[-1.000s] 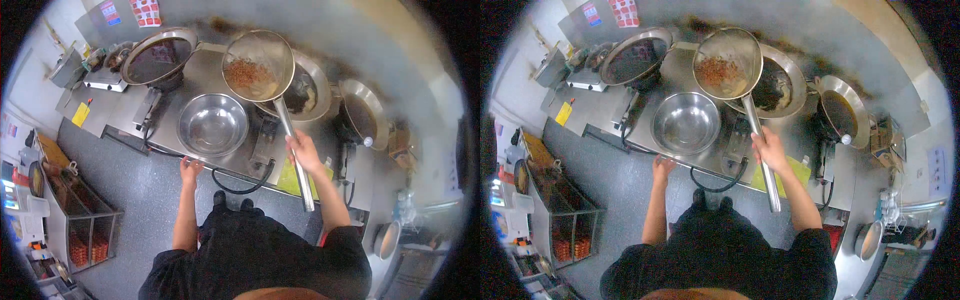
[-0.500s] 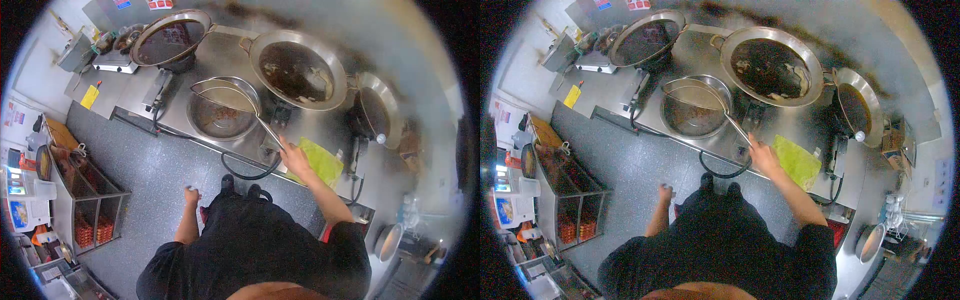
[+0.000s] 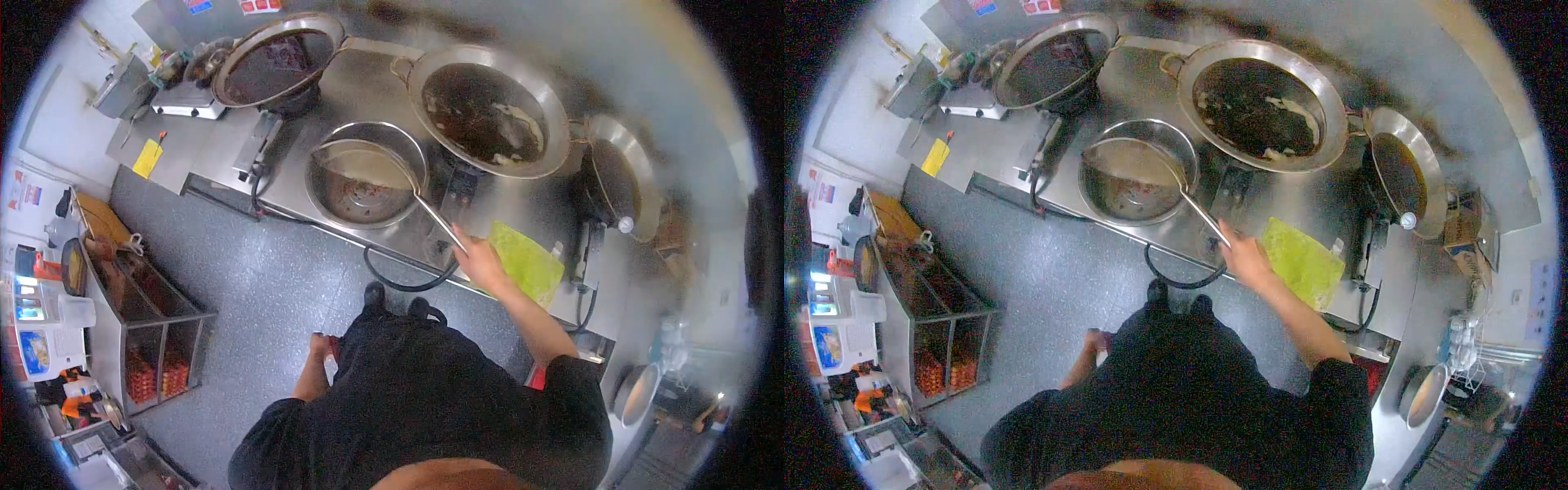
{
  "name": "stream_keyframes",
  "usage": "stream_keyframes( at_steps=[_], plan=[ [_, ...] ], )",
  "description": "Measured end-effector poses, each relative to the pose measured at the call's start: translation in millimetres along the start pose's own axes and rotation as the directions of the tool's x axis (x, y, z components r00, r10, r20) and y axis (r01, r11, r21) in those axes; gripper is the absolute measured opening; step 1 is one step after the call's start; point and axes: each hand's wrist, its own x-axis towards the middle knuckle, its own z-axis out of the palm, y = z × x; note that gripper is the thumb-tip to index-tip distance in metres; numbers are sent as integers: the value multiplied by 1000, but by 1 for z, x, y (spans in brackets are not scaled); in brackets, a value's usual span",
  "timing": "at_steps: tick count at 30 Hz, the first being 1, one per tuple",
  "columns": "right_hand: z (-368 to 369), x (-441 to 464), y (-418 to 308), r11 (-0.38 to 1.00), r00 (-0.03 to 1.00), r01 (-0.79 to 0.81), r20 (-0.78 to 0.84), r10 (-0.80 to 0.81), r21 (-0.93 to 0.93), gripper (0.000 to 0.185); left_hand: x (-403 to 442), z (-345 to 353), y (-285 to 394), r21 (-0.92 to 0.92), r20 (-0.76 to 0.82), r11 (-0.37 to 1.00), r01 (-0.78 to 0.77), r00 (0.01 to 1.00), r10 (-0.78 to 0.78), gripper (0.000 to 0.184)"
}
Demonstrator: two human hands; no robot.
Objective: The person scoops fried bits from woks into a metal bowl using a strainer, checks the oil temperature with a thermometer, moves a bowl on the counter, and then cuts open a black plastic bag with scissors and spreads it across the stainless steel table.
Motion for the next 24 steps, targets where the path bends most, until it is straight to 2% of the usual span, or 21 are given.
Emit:
stream_keyframes(
  at_steps=[4,5,6,8,9,11,12,13,15,17,18,19,21,22,24],
  plan=[
    [-9,-5,-24,981,995,-99,-5,101,168,50,50,16,-12,160,-60,964,-213,973,224,48],
    [-17,-3,-28,973,992,-125,29,122,192,49,5,6,30,23,38,993,-112,993,111,50],
    [-30,-3,-37,964,990,-142,45,136,226,49,15,10,26,27,58,985,-168,984,166,51],
    [-52,1,-54,938,986,-169,50,162,303,49,17,11,37,63,108,993,-101,990,94,51],
    [-54,-1,-52,938,989,-132,-24,148,322,48,16,13,44,7,115,996,-86,990,85,51],
    [-77,-2,-55,926,985,-137,-50,165,353,46,7,13,52,-115,124,993,-41,991,55,51],
    [-93,-4,-62,918,984,-139,-53,170,371,45,5,14,55,-74,130,996,-54,989,63,51],
    [-117,-3,-74,734,914,-400,179,364,549,45,2,13,55,-33,133,997,-64,989,68,51],
    [-140,-2,-69,666,899,-403,135,416,628,44,-8,7,61,105,148,990,-99,986,83,53],
    [-164,2,-62,601,885,-382,92,456,702,43,37,6,21,237,269,941,-244,947,177,54],
    [-176,4,-56,572,880,-364,70,471,735,43,46,7,13,236,284,941,-244,943,173,54],
    [-183,6,-45,595,865,-351,7,502,723,41,53,8,7,236,299,940,-245,939,169,55],
    [-200,13,-17,667,855,-341,-77,513,662,39,55,12,6,110,243,989,-99,968,70,55],
    [-207,18,-3,711,862,-342,-95,498,614,39,51,13,8,108,201,989,-102,976,79,55],
    [-214,27,22,758,789,-383,-240,566,528,40,37,16,15,106,119,988,-111,988,98,55]
  ],
)
